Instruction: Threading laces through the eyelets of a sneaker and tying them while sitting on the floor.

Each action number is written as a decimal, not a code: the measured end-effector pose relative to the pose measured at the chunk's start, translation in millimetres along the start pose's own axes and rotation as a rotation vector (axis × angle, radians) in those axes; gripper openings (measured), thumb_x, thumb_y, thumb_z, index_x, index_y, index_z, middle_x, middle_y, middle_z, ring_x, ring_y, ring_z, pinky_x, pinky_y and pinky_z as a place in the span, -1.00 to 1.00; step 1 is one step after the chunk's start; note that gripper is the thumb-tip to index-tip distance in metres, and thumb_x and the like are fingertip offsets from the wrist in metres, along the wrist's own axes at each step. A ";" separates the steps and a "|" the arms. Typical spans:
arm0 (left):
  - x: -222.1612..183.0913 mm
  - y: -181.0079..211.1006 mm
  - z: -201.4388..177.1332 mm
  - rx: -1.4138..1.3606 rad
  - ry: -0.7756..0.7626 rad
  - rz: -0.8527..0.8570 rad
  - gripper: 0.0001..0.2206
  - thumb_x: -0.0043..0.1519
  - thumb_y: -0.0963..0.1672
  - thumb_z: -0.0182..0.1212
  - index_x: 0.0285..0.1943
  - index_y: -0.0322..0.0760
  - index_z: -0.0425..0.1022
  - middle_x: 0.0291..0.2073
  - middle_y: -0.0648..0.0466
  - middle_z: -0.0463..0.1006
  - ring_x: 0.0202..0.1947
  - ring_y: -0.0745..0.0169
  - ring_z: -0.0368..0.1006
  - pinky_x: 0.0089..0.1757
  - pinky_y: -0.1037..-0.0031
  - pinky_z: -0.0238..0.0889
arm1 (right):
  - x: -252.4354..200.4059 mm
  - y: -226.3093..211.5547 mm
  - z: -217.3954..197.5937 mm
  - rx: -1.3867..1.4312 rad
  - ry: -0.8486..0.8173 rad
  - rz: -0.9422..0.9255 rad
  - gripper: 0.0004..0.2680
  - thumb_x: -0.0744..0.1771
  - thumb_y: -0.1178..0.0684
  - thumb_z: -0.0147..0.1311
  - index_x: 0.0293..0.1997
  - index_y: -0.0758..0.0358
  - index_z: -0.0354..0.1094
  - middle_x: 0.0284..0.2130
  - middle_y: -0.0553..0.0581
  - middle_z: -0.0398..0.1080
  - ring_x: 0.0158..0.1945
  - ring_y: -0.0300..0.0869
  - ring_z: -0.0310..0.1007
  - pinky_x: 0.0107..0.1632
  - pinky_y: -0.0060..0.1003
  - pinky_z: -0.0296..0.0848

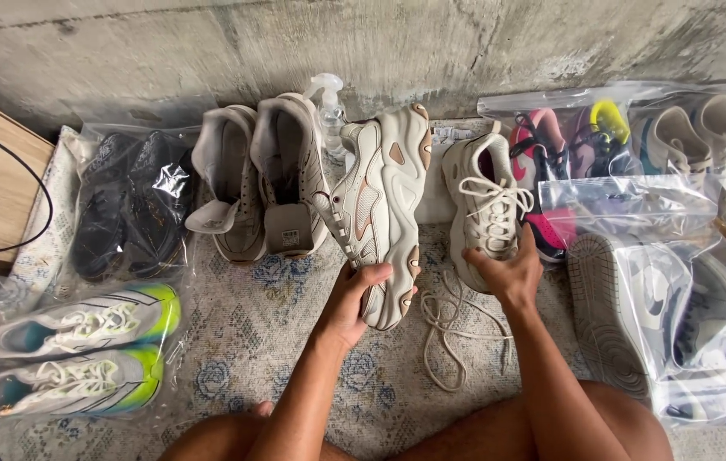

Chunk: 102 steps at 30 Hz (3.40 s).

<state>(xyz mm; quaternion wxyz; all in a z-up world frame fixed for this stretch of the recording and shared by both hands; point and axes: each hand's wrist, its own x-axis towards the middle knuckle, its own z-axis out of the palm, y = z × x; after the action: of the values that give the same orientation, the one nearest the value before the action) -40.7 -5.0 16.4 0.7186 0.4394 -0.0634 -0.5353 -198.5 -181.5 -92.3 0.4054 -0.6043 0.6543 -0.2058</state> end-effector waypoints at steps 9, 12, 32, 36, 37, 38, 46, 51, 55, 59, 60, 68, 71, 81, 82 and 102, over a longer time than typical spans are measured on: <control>8.9 1.3 -13.6 0.004 -0.146 -0.014 -0.50 -0.01 -0.05 0.43 0.06 -0.37 0.46 -0.26 -0.19 0.62 -0.21 -0.06 0.60 -0.16 0.12 0.56 | 7.9 1.9 -11.3 0.731 -0.072 0.052 -0.66 0.16 0.13 0.43 -0.06 0.41 0.41 -0.47 0.18 0.41 -0.43 -0.20 0.40 -0.37 -0.20 0.53; 21.8 -13.2 -27.6 -0.039 -0.188 -0.018 -0.48 0.00 -0.04 0.43 0.09 -0.41 0.45 -0.14 -0.22 0.63 -0.07 -0.10 0.58 -0.01 0.02 0.47 | 20.9 14.5 -6.9 0.855 -0.163 0.052 -0.77 0.17 0.15 0.37 -0.22 0.38 0.42 -0.59 0.19 0.35 -0.56 -0.20 0.41 -0.53 -0.29 0.48; 16.9 41.7 -33.1 -0.217 -0.655 0.094 -0.33 0.07 -0.05 0.28 0.39 -0.39 0.25 0.15 -0.46 0.46 0.04 -0.28 0.54 -0.20 0.23 0.53 | 88.9 -64.8 -33.2 0.062 -0.602 -0.676 -0.33 0.00 0.19 0.47 0.23 0.48 0.33 0.04 0.56 0.41 0.22 0.31 0.33 0.31 0.15 0.24; 29.8 15.8 -57.7 -0.183 -0.555 0.026 -0.34 0.05 -0.04 0.28 0.36 -0.40 0.28 0.11 -0.43 0.51 -0.01 -0.24 0.57 -0.40 0.38 0.52 | 136.4 -52.5 -6.3 -0.034 -0.619 -0.734 -0.33 -0.02 0.18 0.48 0.23 0.34 0.39 0.04 0.43 0.46 0.23 0.20 0.36 0.33 0.08 0.26; 28.4 16.3 -56.7 -0.186 -0.549 0.020 -0.34 0.05 -0.04 0.28 0.36 -0.40 0.28 0.11 -0.43 0.51 -0.01 -0.24 0.57 -0.40 0.38 0.52 | 142.7 -49.4 -1.7 -0.034 -0.624 -0.726 -0.33 -0.02 0.18 0.48 0.23 0.34 0.39 0.04 0.43 0.46 0.23 0.20 0.36 0.33 0.08 0.26; 30.0 18.3 -54.5 -0.153 -0.540 0.017 -0.33 0.04 -0.04 0.28 0.35 -0.44 0.30 0.09 -0.44 0.52 -0.04 -0.25 0.58 -0.38 0.32 0.54 | 151.9 -49.7 2.3 -0.073 -0.639 -0.744 -0.31 -0.03 0.15 0.51 0.24 0.23 0.39 0.11 0.33 0.44 0.27 0.14 0.33 0.34 0.04 0.25; 33.5 26.8 -39.5 -0.151 -0.646 -0.086 -0.33 0.01 -0.10 0.34 0.35 -0.43 0.34 -0.10 -0.40 0.60 -0.23 -0.20 0.62 -0.42 0.23 0.57 | 176.0 -72.1 3.9 -0.203 -0.661 -0.797 -0.33 0.04 0.12 0.48 0.29 0.21 0.33 0.27 0.31 0.33 0.36 0.33 0.18 0.37 0.22 0.17; 33.3 -2.6 -73.8 0.056 -0.521 -0.158 -0.13 -0.15 -0.15 0.41 0.47 -0.38 0.19 -0.04 -0.26 0.56 -0.28 -0.12 0.56 -0.29 0.17 0.51 | 140.0 -91.1 0.7 -0.322 -0.625 -0.517 -0.37 0.11 0.09 0.34 0.34 0.13 0.20 0.24 0.21 0.28 0.28 0.14 0.22 0.30 0.24 0.20; 25.2 19.9 -50.2 0.327 -0.440 -0.176 0.07 -0.31 -0.02 0.44 0.53 -0.19 0.06 0.23 -0.28 0.42 0.05 -0.35 0.42 -0.05 -0.19 0.31 | 90.8 -86.0 -12.3 0.085 -0.594 -0.455 -0.51 0.21 0.00 0.11 0.29 0.24 0.20 0.17 0.26 0.30 0.19 0.09 0.26 0.20 0.13 0.25; 14.2 31.0 -32.5 0.352 -0.517 -0.195 -0.11 -0.18 -0.06 0.41 0.42 -0.45 0.20 -0.11 -0.27 0.54 -0.32 -0.20 0.56 -0.33 0.17 0.50 | 38.6 -75.1 -36.6 0.687 -0.525 -0.356 -0.59 0.36 -0.12 -0.24 0.23 0.40 0.21 0.05 0.33 0.34 0.06 0.03 0.32 0.06 -0.02 0.33; 9.2 35.1 -26.4 0.364 -0.509 -0.201 -0.07 -0.19 -0.05 0.39 0.46 -0.43 0.14 0.02 -0.39 0.51 -0.28 -0.33 0.57 -0.40 0.15 0.55 | 24.3 -72.5 -41.8 0.889 -0.496 -0.316 -0.57 0.41 -0.17 -0.35 0.20 0.45 0.21 0.01 0.35 0.35 0.01 0.01 0.34 0.01 -0.07 0.36; -17.3 29.1 14.7 0.491 -0.189 -0.195 -0.30 -0.21 -0.10 0.46 0.20 -0.38 0.39 -0.26 -0.10 0.58 -0.34 0.00 0.52 -0.25 0.29 0.42 | -106.4 -63.9 -44.9 0.912 -0.671 -0.236 -0.26 0.26 -0.20 -0.07 0.54 0.11 -0.57 0.36 0.76 -0.32 0.31 0.60 -0.08 0.21 0.59 0.06; -31.1 10.5 27.3 0.657 -0.061 -0.138 -0.19 -0.18 -0.13 0.45 0.37 -0.29 0.26 -0.04 -0.14 0.63 -0.14 -0.09 0.65 -0.12 0.20 0.63 | -120.0 -44.6 -36.2 0.896 -0.649 -0.209 -0.21 0.21 0.02 0.15 0.56 0.06 -0.46 0.38 0.63 -0.11 0.31 0.41 0.18 0.23 0.46 0.27; -24.8 -32.0 13.8 1.317 -0.027 0.285 0.13 -0.21 0.33 0.27 0.44 -0.36 -0.01 -0.05 -0.10 0.25 -0.13 0.05 0.37 -0.31 0.23 0.53 | -80.5 24.4 -5.2 1.004 -0.545 0.008 -0.65 0.15 0.18 0.18 -0.02 0.50 0.27 -0.27 0.33 0.39 -0.22 0.09 0.39 -0.15 0.07 0.45; -26.1 -15.7 21.0 1.319 -0.023 0.275 0.13 -0.21 0.33 0.27 0.44 -0.36 -0.01 -0.05 -0.10 0.25 -0.13 0.05 0.37 -0.31 0.23 0.53 | -77.2 32.6 -4.1 1.003 -0.548 0.018 -0.65 0.15 0.18 0.18 -0.02 0.50 0.27 -0.27 0.33 0.39 -0.22 0.09 0.39 -0.15 0.07 0.45; 6.7 40.0 3.2 -0.279 0.450 0.304 -0.42 0.13 -0.01 0.09 0.37 -0.24 0.26 0.11 0.01 0.42 0.02 0.20 0.35 -0.02 0.38 0.20 | -81.3 -29.9 -21.3 1.034 -0.906 0.084 -0.37 0.19 -0.12 0.09 0.37 0.45 0.07 0.20 0.51 0.21 0.13 0.26 0.33 0.04 0.09 0.47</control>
<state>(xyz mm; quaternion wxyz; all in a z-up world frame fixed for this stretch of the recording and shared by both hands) -11.1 -10.7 43.7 0.8397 0.4297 0.1065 -0.3145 -201.3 -114.0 -34.2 0.8827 -0.3341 0.2609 -0.2027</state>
